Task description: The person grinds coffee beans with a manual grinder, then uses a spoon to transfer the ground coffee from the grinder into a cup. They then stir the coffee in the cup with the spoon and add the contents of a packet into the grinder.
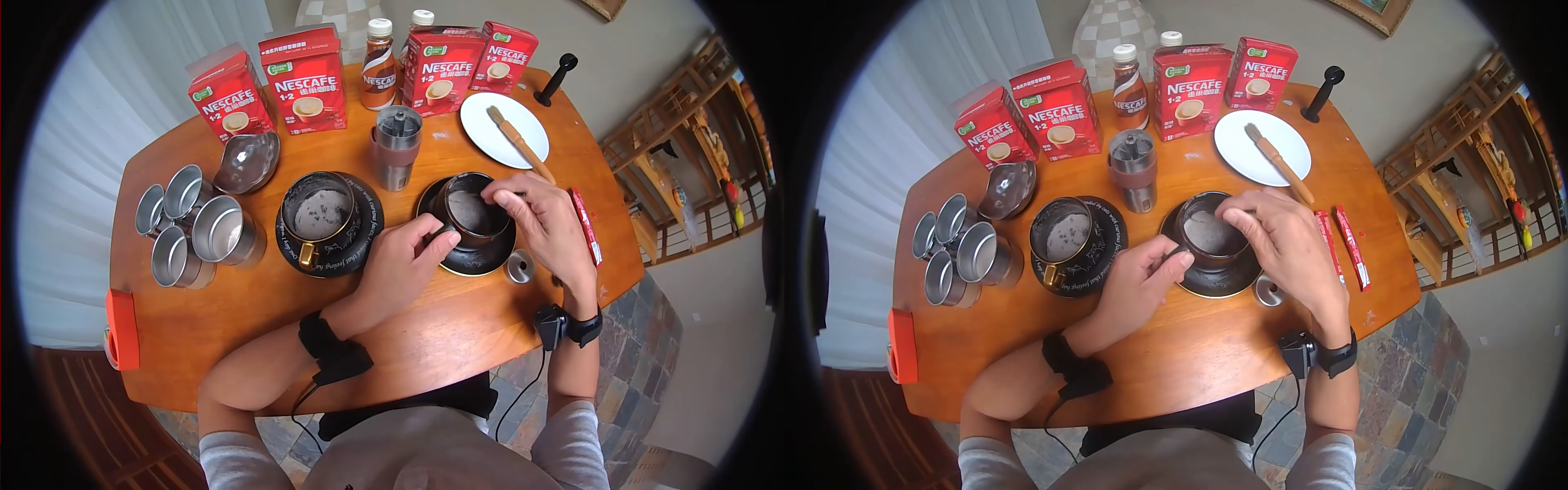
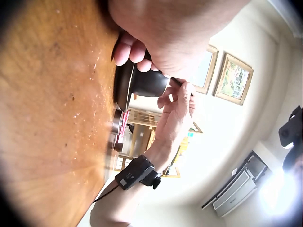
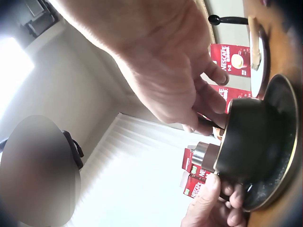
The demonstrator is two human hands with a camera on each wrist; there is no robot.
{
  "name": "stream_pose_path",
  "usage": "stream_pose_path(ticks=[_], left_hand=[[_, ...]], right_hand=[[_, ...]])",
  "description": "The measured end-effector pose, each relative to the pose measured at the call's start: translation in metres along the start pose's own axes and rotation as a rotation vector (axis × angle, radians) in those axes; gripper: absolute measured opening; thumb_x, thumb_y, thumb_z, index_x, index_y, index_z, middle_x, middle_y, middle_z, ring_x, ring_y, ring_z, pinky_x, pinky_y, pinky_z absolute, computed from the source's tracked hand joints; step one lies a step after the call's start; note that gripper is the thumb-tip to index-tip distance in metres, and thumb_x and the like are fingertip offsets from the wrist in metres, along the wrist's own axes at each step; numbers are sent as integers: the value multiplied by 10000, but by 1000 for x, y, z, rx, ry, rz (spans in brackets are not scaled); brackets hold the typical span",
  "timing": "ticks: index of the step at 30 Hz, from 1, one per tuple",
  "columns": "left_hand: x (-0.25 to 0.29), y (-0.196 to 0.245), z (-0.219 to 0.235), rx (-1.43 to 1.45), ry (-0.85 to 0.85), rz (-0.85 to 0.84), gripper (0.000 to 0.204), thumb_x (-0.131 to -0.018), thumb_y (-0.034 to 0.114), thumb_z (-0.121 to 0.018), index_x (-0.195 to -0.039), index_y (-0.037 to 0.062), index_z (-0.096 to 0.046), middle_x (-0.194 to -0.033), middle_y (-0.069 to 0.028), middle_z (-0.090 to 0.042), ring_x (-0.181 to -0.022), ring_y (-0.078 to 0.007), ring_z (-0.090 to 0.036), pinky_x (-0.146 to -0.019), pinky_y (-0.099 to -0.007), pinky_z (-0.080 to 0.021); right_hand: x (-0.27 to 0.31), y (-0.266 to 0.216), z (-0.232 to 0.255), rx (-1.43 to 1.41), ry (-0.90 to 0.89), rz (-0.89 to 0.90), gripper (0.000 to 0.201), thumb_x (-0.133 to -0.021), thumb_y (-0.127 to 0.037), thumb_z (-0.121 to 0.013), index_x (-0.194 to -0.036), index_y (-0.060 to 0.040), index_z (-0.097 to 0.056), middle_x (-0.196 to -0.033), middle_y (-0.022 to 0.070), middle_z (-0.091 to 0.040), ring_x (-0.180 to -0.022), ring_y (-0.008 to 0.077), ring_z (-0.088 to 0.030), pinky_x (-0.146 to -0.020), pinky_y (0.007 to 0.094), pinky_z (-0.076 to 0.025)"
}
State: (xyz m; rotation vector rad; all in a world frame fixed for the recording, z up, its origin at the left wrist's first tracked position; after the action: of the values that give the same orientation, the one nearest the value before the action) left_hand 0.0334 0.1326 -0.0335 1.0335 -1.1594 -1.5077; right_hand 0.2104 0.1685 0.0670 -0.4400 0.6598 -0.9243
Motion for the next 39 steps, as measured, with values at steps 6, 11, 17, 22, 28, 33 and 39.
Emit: stream_pose_path(ticks=[6, 11, 17, 22, 28, 33, 39], left_hand=[[0, 1, -1, -4, 3, -8, 245, -1052, 223, -688, -979, -9, -655, -712, 20, -576, -659, -33, -478, -578, -256, -393], [0, -2, -1, 7, 8, 1, 252, -1052, 226, -689, -967, -9, -654, -712, 19, -573, -655, -35, -466, -573, -257, -387], [0, 0, -1, -8, -1, 6, 241, -1053, 228, -686, -971, 3, -655, -723, 29, -589, -652, -28, -477, -568, -248, -387], [1, -5, -2, 8, 8, 14, 240, -1045, 241, -689, -988, 9, -666, -713, -11, -592, -630, -62, -502, -552, -268, -410], [1, -6, -1, -4, -22, 79, 226, -1067, 241, -658, -1001, 26, -669, -788, 31, -634, -685, -16, -545, -565, -215, -460], [2, -9, -1, 20, -21, 81, 238, -1069, 258, -653, -1002, 32, -680, -814, 22, -668, -711, -19, -581, -570, -209, -471], [3, -10, -1, 17, -21, 91, 245, -1067, 261, -657, -988, 30, -677, -824, 19, -678, -718, -23, -585, -579, -214, -478]], right_hand=[[1, 3, 0, -82, -36, -63, 257, -1055, -224, -641, -1050, 7, -755, -967, 143, -750, -907, 295, -707, -799, 401, -550], [1, -6, -1, -13, -78, 27, 260, -1048, -227, -651, -1044, 13, -750, -981, 148, -751, -925, 292, -713, -809, 395, -552], [0, -6, 1, -18, -21, 15, 235, -1032, -214, -670, -1024, 9, -744, -942, 157, -738, -892, 318, -711, -781, 403, -546], [7, -6, 5, -43, -152, 50, 216, -1031, -198, -669, -1015, 7, -738, -917, 149, -734, -898, 329, -708, -791, 408, -546], [-1, -4, 6, -19, 43, 125, 210, -1021, -202, -677, -1018, -2, -740, -927, 147, -737, -907, 335, -708, -812, 429, -553], [5, -1, 5, -38, -167, 102, 209, -1023, -198, -664, -1034, -2, -737, -953, 153, -739, -928, 356, -698, -826, 435, -549], [-4, -2, 1, 62, 8, 149, 204, -1012, -197, -668, -1001, -2, -726, -955, 153, -732, -913, 371, -677, -820, 447, -543]])
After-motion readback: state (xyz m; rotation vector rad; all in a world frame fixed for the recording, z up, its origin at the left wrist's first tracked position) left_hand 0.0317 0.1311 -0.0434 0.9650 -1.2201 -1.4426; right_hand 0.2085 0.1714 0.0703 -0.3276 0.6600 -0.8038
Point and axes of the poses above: each hand's wrist, its own x-axis away from the middle knuckle, its own z-axis out of the back of the hand, y = z × x, the point moved 7 cm from there along -x, towards the middle knuckle
